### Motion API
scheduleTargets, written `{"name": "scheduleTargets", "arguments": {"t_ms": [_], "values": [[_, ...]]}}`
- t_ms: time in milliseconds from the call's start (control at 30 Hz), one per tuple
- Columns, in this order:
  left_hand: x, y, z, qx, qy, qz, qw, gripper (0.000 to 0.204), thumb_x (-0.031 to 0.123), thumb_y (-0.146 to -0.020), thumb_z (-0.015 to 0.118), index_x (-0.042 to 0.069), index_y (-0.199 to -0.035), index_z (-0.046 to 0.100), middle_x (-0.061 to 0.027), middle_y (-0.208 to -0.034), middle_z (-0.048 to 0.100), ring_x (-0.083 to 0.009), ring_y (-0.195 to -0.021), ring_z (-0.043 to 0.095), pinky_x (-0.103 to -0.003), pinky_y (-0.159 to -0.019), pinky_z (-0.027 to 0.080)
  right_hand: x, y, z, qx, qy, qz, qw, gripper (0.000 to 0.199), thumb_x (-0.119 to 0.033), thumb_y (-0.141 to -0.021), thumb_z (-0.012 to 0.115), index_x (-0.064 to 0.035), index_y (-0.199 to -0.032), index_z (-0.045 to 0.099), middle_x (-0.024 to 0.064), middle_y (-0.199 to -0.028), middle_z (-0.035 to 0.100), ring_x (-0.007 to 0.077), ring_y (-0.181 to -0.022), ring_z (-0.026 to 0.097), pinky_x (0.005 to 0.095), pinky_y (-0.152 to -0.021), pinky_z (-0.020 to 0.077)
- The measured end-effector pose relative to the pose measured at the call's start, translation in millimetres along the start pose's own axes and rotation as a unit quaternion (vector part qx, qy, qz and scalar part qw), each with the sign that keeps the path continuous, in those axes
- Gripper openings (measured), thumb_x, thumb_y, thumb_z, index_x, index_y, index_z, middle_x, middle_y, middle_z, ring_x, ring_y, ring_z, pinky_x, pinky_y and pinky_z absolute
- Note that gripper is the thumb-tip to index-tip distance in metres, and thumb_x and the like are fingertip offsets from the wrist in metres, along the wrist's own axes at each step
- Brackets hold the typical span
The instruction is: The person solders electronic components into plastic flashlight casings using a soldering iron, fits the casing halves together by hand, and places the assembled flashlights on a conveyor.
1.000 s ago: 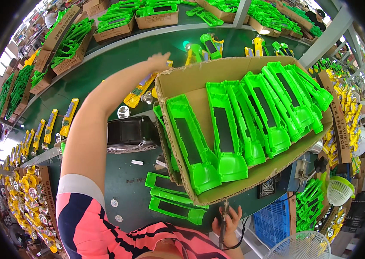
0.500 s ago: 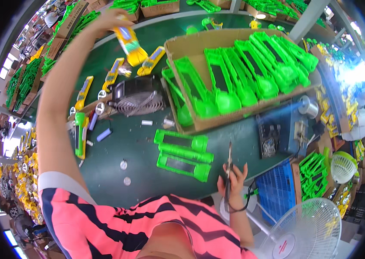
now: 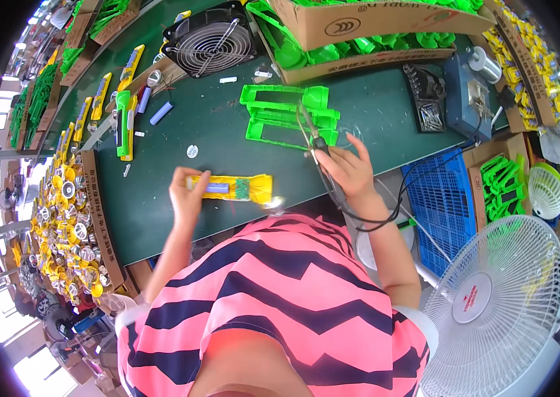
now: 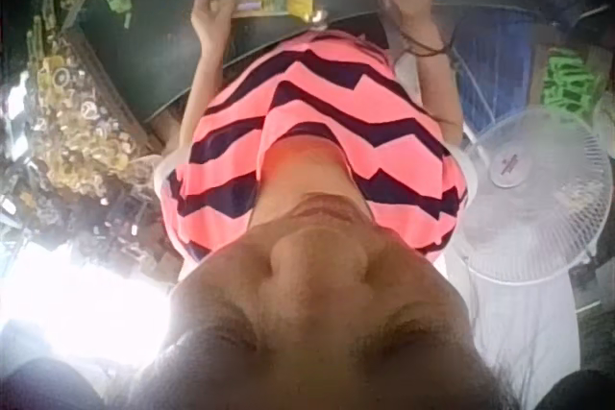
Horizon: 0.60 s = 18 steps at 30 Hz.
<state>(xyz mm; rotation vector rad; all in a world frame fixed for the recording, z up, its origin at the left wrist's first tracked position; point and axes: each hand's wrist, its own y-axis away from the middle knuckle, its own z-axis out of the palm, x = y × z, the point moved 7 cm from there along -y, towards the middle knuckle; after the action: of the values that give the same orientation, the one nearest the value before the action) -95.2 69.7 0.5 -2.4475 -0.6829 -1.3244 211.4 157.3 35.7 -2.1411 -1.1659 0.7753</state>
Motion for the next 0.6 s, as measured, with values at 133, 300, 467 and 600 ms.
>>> {"name": "scheduleTargets", "arguments": {"t_ms": [133, 300, 467, 600], "values": [[110, 33, -1, 0.114, -0.261, 0.363, 0.887, 0.018, 0.010, -0.062, 0.073, 0.009, -0.076, 0.062, -0.0040, -0.082, 0.057, -0.0203, -0.075, 0.051, -0.033, -0.071, 0.039, 4, 11, 8, -0.039, -0.013, 0.037, 0.998, 0.039, -0.006, -0.072, 0.060, -0.0076, -0.111, 0.053, 0.0081, -0.094, 0.062, 0.0219, -0.087, 0.060, 0.0417, -0.088, 0.0406], [125, 47, 55, -0.172, -0.221, 0.467, 0.838, 0.014, 0.010, -0.061, 0.066, 0.011, -0.074, 0.063, -0.0040, -0.082, 0.053, -0.0227, -0.078, 0.049, -0.035, -0.068, 0.038, -4, 13, 9, -0.064, -0.070, 0.062, 0.994, 0.046, -0.002, -0.071, 0.057, -0.0052, -0.116, 0.048, 0.0145, -0.102, 0.059, 0.0327, -0.092, 0.057, 0.0400, -0.083, 0.0452], [103, 43, 82, -0.235, -0.190, 0.432, 0.850, 0.006, 0.012, -0.065, 0.064, 0.009, -0.070, 0.062, -0.0048, -0.083, 0.051, -0.0223, -0.079, 0.047, -0.034, -0.068, 0.037, -6, 12, 17, -0.095, -0.117, 0.071, 0.986, 0.048, 0.000, -0.072, 0.056, -0.0053, -0.119, 0.045, 0.0150, -0.105, 0.058, 0.0334, -0.093, 0.058, 0.0404, -0.082, 0.0467], [88, 20, 47, -0.139, 0.129, 0.211, 0.959, 0.014, -0.001, -0.073, 0.060, 0.004, -0.085, 0.066, -0.0097, -0.088, 0.054, -0.0210, -0.089, 0.054, -0.031, -0.074, 0.043, -4, 19, 29, -0.075, -0.168, 0.076, 0.980, 0.043, -0.001, -0.073, 0.056, -0.0047, -0.115, 0.049, 0.0150, -0.106, 0.059, 0.0326, -0.093, 0.059, 0.0389, -0.080, 0.0485]]}}
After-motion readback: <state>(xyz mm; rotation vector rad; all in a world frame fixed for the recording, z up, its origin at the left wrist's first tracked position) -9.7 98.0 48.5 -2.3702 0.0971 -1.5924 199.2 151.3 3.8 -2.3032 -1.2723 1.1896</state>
